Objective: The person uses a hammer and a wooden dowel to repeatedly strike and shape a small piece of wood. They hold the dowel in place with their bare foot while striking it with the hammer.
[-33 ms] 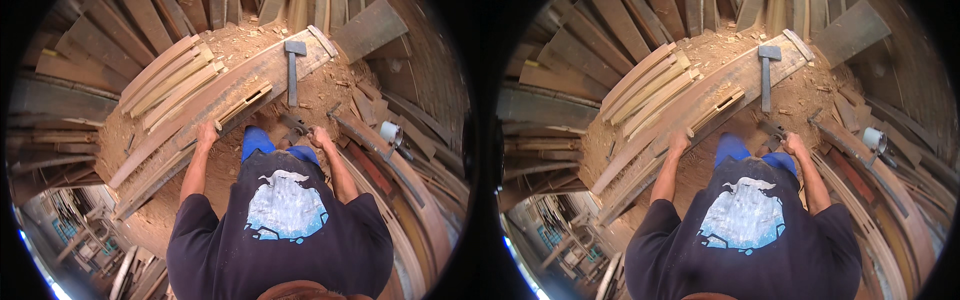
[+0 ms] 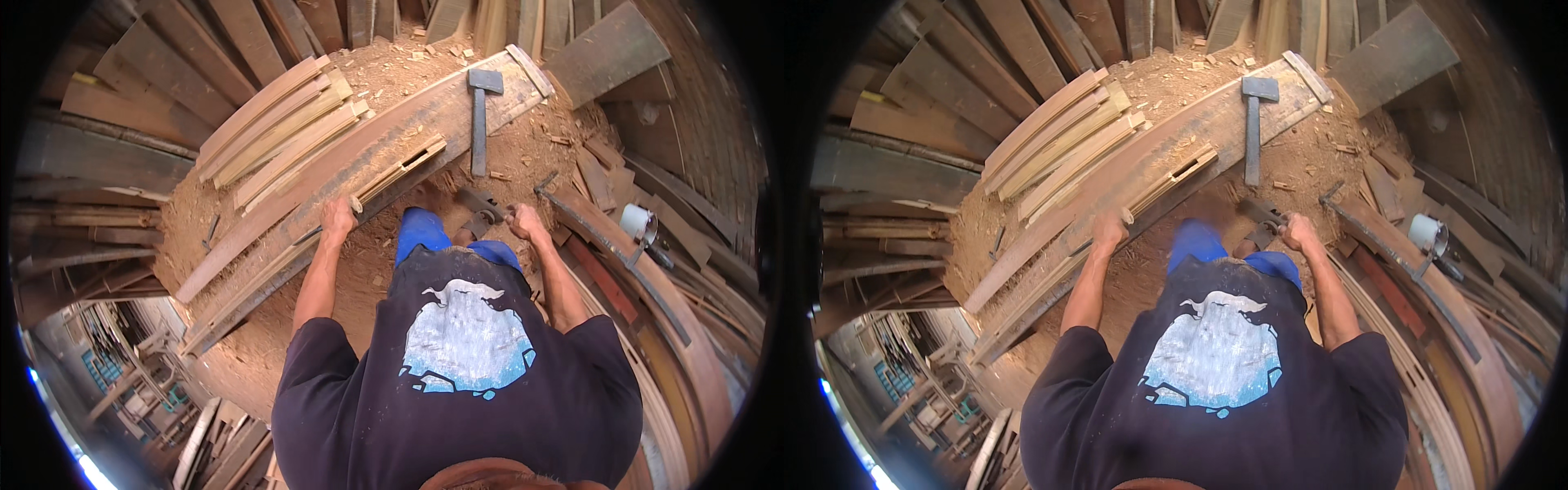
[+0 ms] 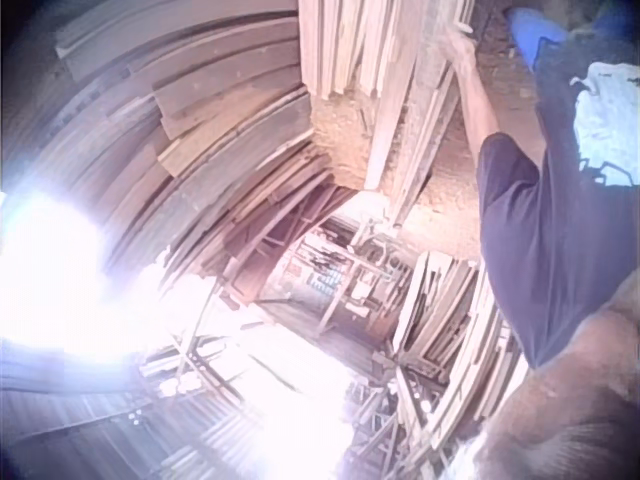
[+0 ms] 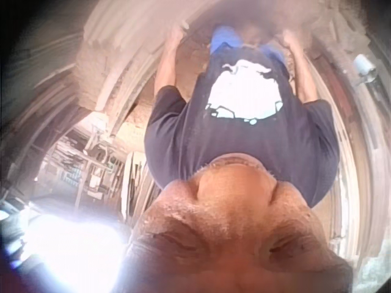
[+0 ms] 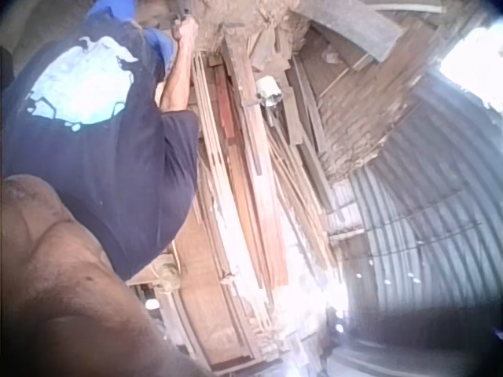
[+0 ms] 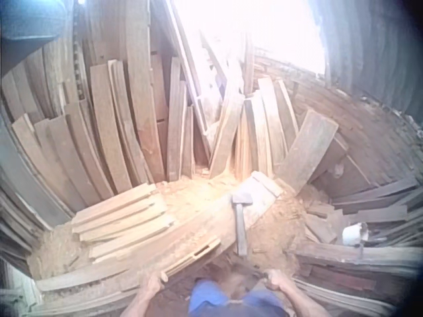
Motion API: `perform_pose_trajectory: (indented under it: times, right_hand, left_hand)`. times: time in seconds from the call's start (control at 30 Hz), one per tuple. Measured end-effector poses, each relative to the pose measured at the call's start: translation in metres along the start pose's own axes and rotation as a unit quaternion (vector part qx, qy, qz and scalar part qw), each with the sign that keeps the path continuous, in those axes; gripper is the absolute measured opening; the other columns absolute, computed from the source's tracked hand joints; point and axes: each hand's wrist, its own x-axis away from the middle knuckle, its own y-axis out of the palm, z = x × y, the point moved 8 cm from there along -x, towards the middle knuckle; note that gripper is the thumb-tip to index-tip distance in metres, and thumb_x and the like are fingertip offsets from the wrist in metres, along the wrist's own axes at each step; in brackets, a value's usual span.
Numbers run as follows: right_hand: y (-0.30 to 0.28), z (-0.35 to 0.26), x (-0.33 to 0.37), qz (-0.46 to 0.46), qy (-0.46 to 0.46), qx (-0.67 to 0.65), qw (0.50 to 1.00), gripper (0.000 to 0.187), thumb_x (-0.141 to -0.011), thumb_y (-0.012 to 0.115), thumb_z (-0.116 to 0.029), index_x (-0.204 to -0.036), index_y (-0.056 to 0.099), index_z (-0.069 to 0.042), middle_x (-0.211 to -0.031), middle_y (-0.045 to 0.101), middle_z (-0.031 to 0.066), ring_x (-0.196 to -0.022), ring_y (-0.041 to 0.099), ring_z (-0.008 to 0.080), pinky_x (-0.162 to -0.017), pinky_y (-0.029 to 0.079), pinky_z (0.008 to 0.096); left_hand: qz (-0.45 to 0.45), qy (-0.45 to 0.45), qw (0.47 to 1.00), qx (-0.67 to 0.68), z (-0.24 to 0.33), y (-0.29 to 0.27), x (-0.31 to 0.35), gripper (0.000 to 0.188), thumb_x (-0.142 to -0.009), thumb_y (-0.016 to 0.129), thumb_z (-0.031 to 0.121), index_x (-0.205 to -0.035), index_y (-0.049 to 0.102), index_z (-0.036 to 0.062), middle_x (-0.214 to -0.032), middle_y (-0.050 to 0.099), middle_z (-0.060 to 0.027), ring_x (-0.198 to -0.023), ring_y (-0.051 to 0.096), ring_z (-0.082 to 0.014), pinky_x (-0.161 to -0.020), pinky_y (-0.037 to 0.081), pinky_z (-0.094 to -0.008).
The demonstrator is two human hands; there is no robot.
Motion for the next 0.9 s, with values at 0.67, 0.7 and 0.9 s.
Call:
perform_pose_trajectory:
  times: [0.67, 0.7, 0.9]
  right_hand:
    - [-0.063, -0.111, -0.196, 0.122, 0.077, -0.010, 0.990, 0.098, -0.085, 0.073, -0.036, -0.142, 0.021, 0.023, -0.120, 0.058, 0.0424, -0.118, 0.059, 0.0487, -0.101, 0.048, 0.0487]
    - [-0.062, -0.111, -0.203, 0.116, 0.079, 0.000, 0.990, 0.096, -0.084, 0.073, -0.034, -0.141, 0.021, 0.024, -0.118, 0.060, 0.0414, -0.116, 0.060, 0.0487, -0.100, 0.049, 0.0488]
    - [-0.066, -0.114, -0.199, 0.162, 0.079, 0.009, 0.984, 0.081, -0.081, 0.074, -0.030, -0.130, 0.035, 0.021, -0.114, 0.062, 0.0390, -0.112, 0.062, 0.0483, -0.095, 0.052, 0.0490]
  left_hand:
    - [-0.002, -0.048, 0.997, 0.057, 0.011, -0.012, 0.004, 0.059, -0.061, 0.081, 0.003, -0.117, 0.065, 0.0061, -0.108, 0.070, -0.0166, -0.108, 0.061, -0.0379, -0.093, 0.050, -0.0458]
    - [0.004, -0.048, 0.995, 0.083, 0.010, -0.010, 0.004, 0.058, -0.060, 0.081, 0.002, -0.117, 0.065, 0.0058, -0.107, 0.070, -0.0166, -0.105, 0.062, -0.0371, -0.092, 0.050, -0.0458]
    - [0.015, -0.041, 0.993, 0.107, 0.011, -0.020, 0.005, 0.061, -0.056, 0.082, 0.001, -0.114, 0.064, 0.0039, -0.108, 0.071, -0.0161, -0.100, 0.066, -0.0358, -0.093, 0.051, -0.0452]
